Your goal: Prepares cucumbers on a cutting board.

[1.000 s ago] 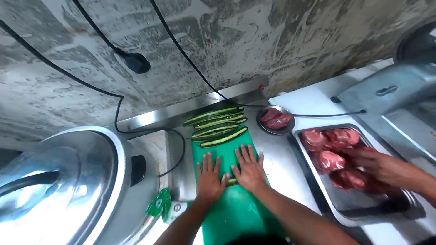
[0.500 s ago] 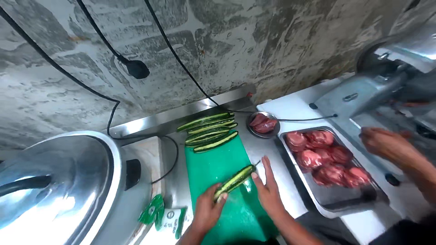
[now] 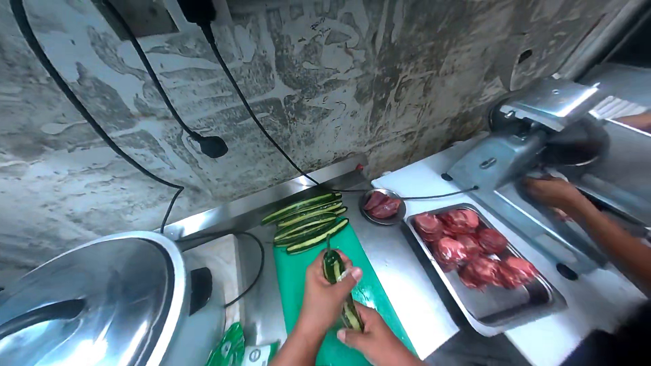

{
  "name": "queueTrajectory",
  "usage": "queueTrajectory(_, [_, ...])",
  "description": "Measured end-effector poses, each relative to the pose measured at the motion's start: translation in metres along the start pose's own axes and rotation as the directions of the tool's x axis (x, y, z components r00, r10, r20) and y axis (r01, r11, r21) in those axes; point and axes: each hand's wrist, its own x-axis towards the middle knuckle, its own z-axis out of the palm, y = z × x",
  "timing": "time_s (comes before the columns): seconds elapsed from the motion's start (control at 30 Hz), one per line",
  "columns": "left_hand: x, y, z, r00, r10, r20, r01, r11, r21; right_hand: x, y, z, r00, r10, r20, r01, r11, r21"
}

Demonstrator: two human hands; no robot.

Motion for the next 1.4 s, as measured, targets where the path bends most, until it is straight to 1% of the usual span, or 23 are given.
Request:
queueTrajectory(0.13, [-0.005, -0.007, -0.004, 0.993, 0.027, -0.118, -0.031, 0.999, -0.034, -0.003, -0.001, -0.010, 0.996, 0.078, -0.048, -0.084, 0.987, -0.139])
queueTrajectory(0.23, [-0.008, -0.015, -0.007, 0.986, 0.001, -0.169, -0.009, 0.999, -0.049, -0.004, -0.008, -0.011, 0.995, 0.099, -0.025, -0.102, 0.973, -0.208])
queueTrajectory(0.33, [-0.009, -0.022, -0.014, 0.971, -0.065, -0.229, 0.033, 0.990, -0.139, -0.002, -0.013, -0.009, 0.994, 0.109, -0.003, -0.104, 0.944, -0.312])
queueTrajectory(0.4, [-0.009, -0.026, -0.023, 0.945, -0.114, -0.307, 0.048, 0.976, -0.213, 0.003, -0.018, -0.013, 0.988, 0.154, -0.002, -0.137, 0.873, -0.468])
queueTrajectory(0.47, [-0.012, -0.030, -0.031, 0.914, -0.164, -0.371, 0.064, 0.962, -0.267, 0.008, -0.024, -0.016, 0.974, 0.226, 0.020, -0.165, 0.763, -0.626])
queueTrajectory(0.5, [-0.014, -0.034, -0.034, 0.904, -0.180, -0.387, 0.069, 0.956, -0.284, 0.010, -0.025, -0.016, 0.966, 0.257, 0.037, -0.167, 0.724, -0.669])
queueTrajectory(0.6, [-0.024, -0.048, -0.044, 0.894, -0.250, -0.372, 0.132, 0.940, -0.315, 0.010, -0.013, -0.009, 0.950, 0.308, 0.045, -0.186, 0.679, -0.710])
queueTrajectory(0.67, [-0.035, -0.063, -0.055, 0.850, -0.320, -0.418, 0.183, 0.924, -0.335, 0.011, -0.008, -0.010, 0.933, 0.357, 0.038, -0.207, 0.620, -0.757])
queueTrajectory(0.73, [-0.051, -0.074, -0.069, 0.790, -0.354, -0.500, 0.226, 0.927, -0.299, 0.013, -0.003, -0.017, 0.929, 0.367, 0.034, -0.176, 0.522, -0.834])
queueTrajectory(0.77, [-0.058, -0.078, -0.076, 0.761, -0.357, -0.542, 0.266, 0.933, -0.241, 0.013, 0.001, -0.022, 0.937, 0.348, 0.038, -0.142, 0.475, -0.868])
queueTrajectory(0.83, [-0.077, -0.087, -0.089, 0.739, -0.329, -0.587, 0.395, 0.918, -0.018, 0.013, 0.014, -0.032, 0.960, 0.275, 0.054, -0.065, 0.404, -0.912])
queueTrajectory(0.9, [-0.094, -0.094, -0.095, 0.771, -0.263, -0.580, 0.489, 0.828, 0.276, 0.014, 0.031, -0.038, 0.984, 0.157, 0.089, 0.031, 0.339, -0.940])
queueTrajectory(0.93, [-0.103, -0.098, -0.098, 0.805, -0.212, -0.554, 0.499, 0.747, 0.440, 0.015, 0.040, -0.039, 0.990, 0.087, 0.107, 0.076, 0.308, -0.948])
queueTrajectory(0.97, [-0.110, -0.103, -0.100, 0.849, -0.157, -0.505, 0.479, 0.636, 0.606, 0.017, 0.049, -0.040, 0.992, 0.047, 0.119, 0.100, 0.300, -0.949])
queueTrajectory(1.0, [-0.117, -0.109, -0.103, 0.899, -0.105, -0.425, 0.419, 0.488, 0.766, 0.018, 0.054, -0.040, 0.990, 0.054, 0.132, 0.109, 0.315, -0.943])
queueTrajectory(1.03, [-0.120, -0.116, -0.106, 0.945, -0.064, -0.320, 0.322, 0.339, 0.884, 0.020, 0.057, -0.040, 0.985, 0.091, 0.148, 0.110, 0.334, -0.936])
queueTrajectory(1.07, [-0.121, -0.124, -0.107, 0.975, -0.049, -0.218, 0.224, 0.221, 0.949, 0.022, 0.060, -0.041, 0.982, 0.110, 0.150, 0.105, 0.338, -0.935])
queueTrajectory(1.1, [-0.119, -0.130, -0.106, 0.988, -0.063, -0.138, 0.145, 0.134, 0.980, 0.027, 0.063, -0.041, 0.987, 0.095, 0.131, 0.094, 0.329, -0.940])
queueTrajectory(1.13, [-0.114, -0.134, -0.104, 0.989, -0.113, -0.093, 0.100, 0.064, 0.993, 0.035, 0.063, -0.041, 0.991, 0.083, 0.103, 0.072, 0.313, -0.947])
queueTrajectory(1.17, [-0.107, -0.138, -0.102, 0.982, -0.171, -0.076, 0.076, -0.004, 0.997, 0.046, 0.061, -0.042, 0.994, 0.082, 0.072, 0.045, 0.294, -0.955])
queueTrajectory(1.23, [-0.083, -0.143, -0.102, 0.965, -0.238, -0.110, 0.087, -0.104, 0.991, 0.074, 0.056, -0.043, 0.993, 0.114, -0.011, -0.040, 0.256, -0.966])
queueTrajectory(1.33, [-0.039, -0.140, -0.102, 0.909, -0.378, -0.176, 0.110, -0.189, 0.976, 0.108, 0.049, -0.044, 0.980, 0.151, -0.132, -0.162, 0.212, -0.964])
queueTrajectory(1.4, [-0.041, -0.137, -0.098, 0.879, -0.455, -0.144, 0.064, -0.187, 0.980, 0.103, 0.053, -0.040, 0.984, 0.138, -0.116, -0.142, 0.189, -0.972])
